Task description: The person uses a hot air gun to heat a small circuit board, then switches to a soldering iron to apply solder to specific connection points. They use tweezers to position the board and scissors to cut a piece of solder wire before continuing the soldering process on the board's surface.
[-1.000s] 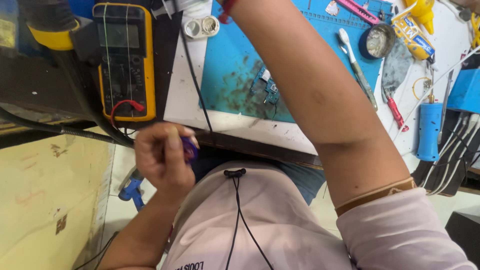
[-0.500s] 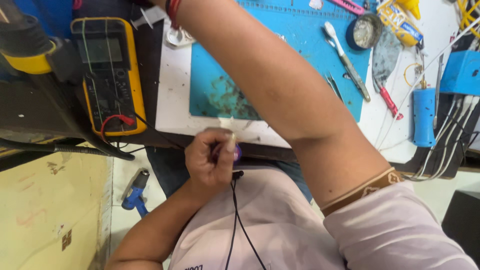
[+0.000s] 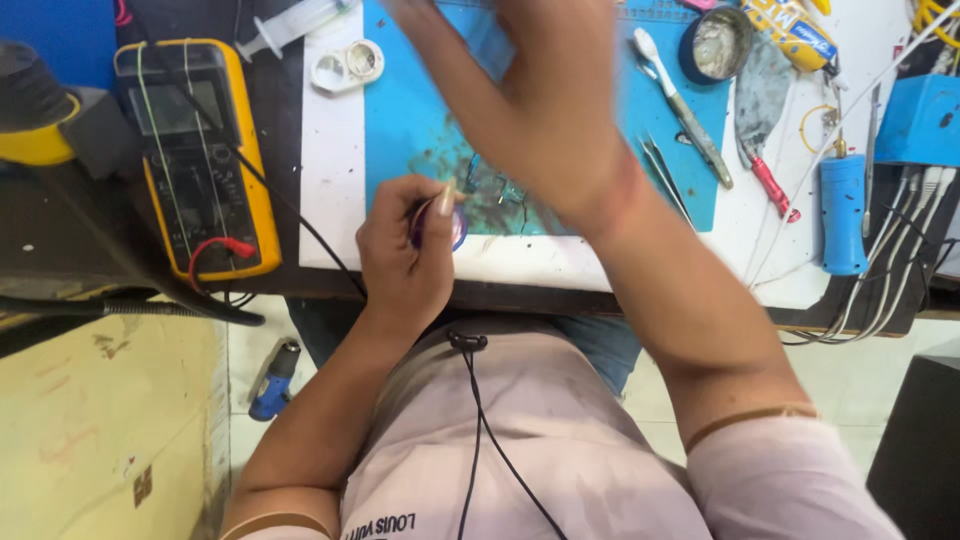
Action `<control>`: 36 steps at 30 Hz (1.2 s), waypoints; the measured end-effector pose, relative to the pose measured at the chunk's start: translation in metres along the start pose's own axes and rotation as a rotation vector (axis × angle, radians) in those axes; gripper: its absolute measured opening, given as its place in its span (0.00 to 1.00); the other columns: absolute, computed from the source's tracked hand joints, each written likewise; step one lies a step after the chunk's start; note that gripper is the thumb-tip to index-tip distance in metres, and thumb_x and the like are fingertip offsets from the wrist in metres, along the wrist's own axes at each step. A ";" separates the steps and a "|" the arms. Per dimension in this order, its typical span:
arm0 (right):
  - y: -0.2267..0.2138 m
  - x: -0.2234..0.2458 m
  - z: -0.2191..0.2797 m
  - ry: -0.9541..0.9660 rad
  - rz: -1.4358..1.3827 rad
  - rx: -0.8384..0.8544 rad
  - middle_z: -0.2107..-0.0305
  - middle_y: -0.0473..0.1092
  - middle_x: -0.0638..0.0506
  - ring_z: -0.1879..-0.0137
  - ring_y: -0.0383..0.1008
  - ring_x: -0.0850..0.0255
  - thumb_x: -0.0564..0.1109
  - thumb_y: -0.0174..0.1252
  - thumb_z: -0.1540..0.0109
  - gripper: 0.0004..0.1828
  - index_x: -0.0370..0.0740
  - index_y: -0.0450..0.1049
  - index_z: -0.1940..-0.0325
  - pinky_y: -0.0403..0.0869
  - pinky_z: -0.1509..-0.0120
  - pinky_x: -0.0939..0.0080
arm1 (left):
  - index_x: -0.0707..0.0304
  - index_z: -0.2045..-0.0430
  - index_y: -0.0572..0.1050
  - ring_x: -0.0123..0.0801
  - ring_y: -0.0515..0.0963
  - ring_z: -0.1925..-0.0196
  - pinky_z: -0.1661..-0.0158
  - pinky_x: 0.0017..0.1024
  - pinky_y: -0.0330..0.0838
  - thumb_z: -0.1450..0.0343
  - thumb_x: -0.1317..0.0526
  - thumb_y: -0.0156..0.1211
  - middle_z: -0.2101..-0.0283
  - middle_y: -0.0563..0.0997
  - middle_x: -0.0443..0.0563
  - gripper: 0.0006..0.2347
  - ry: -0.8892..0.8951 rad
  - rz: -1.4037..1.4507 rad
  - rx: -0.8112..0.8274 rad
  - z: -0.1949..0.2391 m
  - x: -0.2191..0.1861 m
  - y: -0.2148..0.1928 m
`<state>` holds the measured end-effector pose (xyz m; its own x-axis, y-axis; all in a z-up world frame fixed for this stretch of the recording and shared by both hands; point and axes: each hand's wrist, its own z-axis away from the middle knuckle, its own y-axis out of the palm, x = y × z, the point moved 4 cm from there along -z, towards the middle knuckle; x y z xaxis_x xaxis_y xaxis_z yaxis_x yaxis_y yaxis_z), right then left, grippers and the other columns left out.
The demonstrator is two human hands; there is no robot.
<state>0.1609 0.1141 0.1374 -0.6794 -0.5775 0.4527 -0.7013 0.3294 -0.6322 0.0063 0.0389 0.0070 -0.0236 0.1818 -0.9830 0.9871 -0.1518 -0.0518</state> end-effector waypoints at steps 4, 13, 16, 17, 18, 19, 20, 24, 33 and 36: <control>-0.061 0.032 0.148 0.375 0.054 -0.044 0.78 0.70 0.51 0.74 0.70 0.59 0.35 0.66 0.42 0.07 0.39 0.73 0.68 0.66 0.67 0.61 | 0.68 0.57 0.72 0.30 0.79 0.67 0.64 0.28 0.73 0.22 0.66 0.59 0.65 0.81 0.52 0.05 0.053 -0.163 0.091 -0.028 -0.004 0.017; -0.068 0.046 0.333 0.529 0.467 0.107 0.65 0.76 0.43 0.64 0.77 0.50 0.37 0.69 0.43 0.18 0.33 0.75 0.50 0.74 0.60 0.56 | 0.68 0.58 0.73 0.45 0.81 0.65 0.62 0.38 0.74 0.23 0.68 0.60 0.63 0.79 0.57 0.04 0.217 -0.348 0.101 -0.032 -0.004 0.025; -0.051 0.037 0.354 0.669 0.457 0.125 0.64 0.74 0.43 0.60 0.76 0.47 0.43 0.71 0.44 0.19 0.37 0.72 0.53 0.75 0.57 0.52 | 0.68 0.57 0.72 0.43 0.81 0.64 0.61 0.37 0.75 0.22 0.69 0.60 0.63 0.79 0.56 0.04 0.213 -0.346 0.110 -0.029 -0.001 0.023; -0.049 0.036 0.356 0.658 0.461 0.145 0.63 0.74 0.42 0.60 0.76 0.46 0.43 0.70 0.43 0.21 0.35 0.72 0.50 0.74 0.56 0.51 | 0.68 0.57 0.72 0.42 0.82 0.64 0.61 0.37 0.75 0.22 0.69 0.59 0.63 0.79 0.56 0.04 0.210 -0.337 0.110 -0.030 -0.001 0.023; -0.046 0.035 0.357 0.647 0.465 0.166 0.62 0.74 0.41 0.59 0.75 0.45 0.43 0.69 0.42 0.22 0.33 0.71 0.48 0.73 0.56 0.50 | 0.68 0.57 0.72 0.42 0.81 0.64 0.61 0.36 0.75 0.22 0.69 0.59 0.63 0.79 0.56 0.04 0.209 -0.327 0.115 -0.030 -0.001 0.023; -0.043 0.034 0.356 0.631 0.468 0.189 0.61 0.73 0.40 0.59 0.75 0.45 0.43 0.68 0.41 0.24 0.31 0.71 0.45 0.73 0.56 0.50 | 0.68 0.57 0.72 0.41 0.81 0.64 0.61 0.36 0.75 0.22 0.69 0.59 0.63 0.79 0.55 0.04 0.207 -0.319 0.114 -0.029 -0.001 0.023; -0.043 0.035 0.355 0.659 0.493 0.164 0.59 0.73 0.39 0.57 0.74 0.43 0.44 0.68 0.42 0.24 0.32 0.70 0.46 0.73 0.56 0.49 | 0.68 0.57 0.72 0.41 0.81 0.64 0.61 0.36 0.75 0.22 0.69 0.59 0.63 0.79 0.55 0.04 0.205 -0.310 0.114 -0.028 -0.001 0.023; -0.047 0.034 0.352 0.755 0.548 0.128 0.57 0.71 0.35 0.56 0.73 0.40 0.46 0.68 0.44 0.25 0.32 0.69 0.47 0.73 0.55 0.47 | 0.68 0.57 0.72 0.41 0.81 0.64 0.61 0.36 0.75 0.21 0.69 0.59 0.62 0.79 0.56 0.04 0.241 -0.315 0.124 -0.030 -0.002 0.024; -0.055 0.042 0.351 0.853 0.500 0.236 0.64 0.73 0.46 0.62 0.76 0.47 0.50 0.69 0.42 0.16 0.40 0.74 0.58 0.73 0.61 0.51 | 0.68 0.56 0.72 0.41 0.80 0.64 0.61 0.36 0.74 0.20 0.69 0.59 0.63 0.78 0.56 0.03 0.289 -0.343 0.164 -0.026 -0.005 0.025; -0.055 0.053 0.358 0.940 0.507 0.344 0.69 0.73 0.49 0.66 0.76 0.51 0.53 0.71 0.42 0.14 0.43 0.76 0.66 0.73 0.64 0.53 | 0.68 0.57 0.72 0.38 0.80 0.66 0.62 0.34 0.74 0.20 0.69 0.59 0.64 0.78 0.54 0.03 0.244 -0.336 0.170 -0.025 0.000 0.025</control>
<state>0.2403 -0.2018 -0.0289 -0.8644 0.4063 0.2963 -0.2991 0.0584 -0.9524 0.0347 0.0592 0.0103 -0.2800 0.4688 -0.8378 0.8904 -0.1994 -0.4091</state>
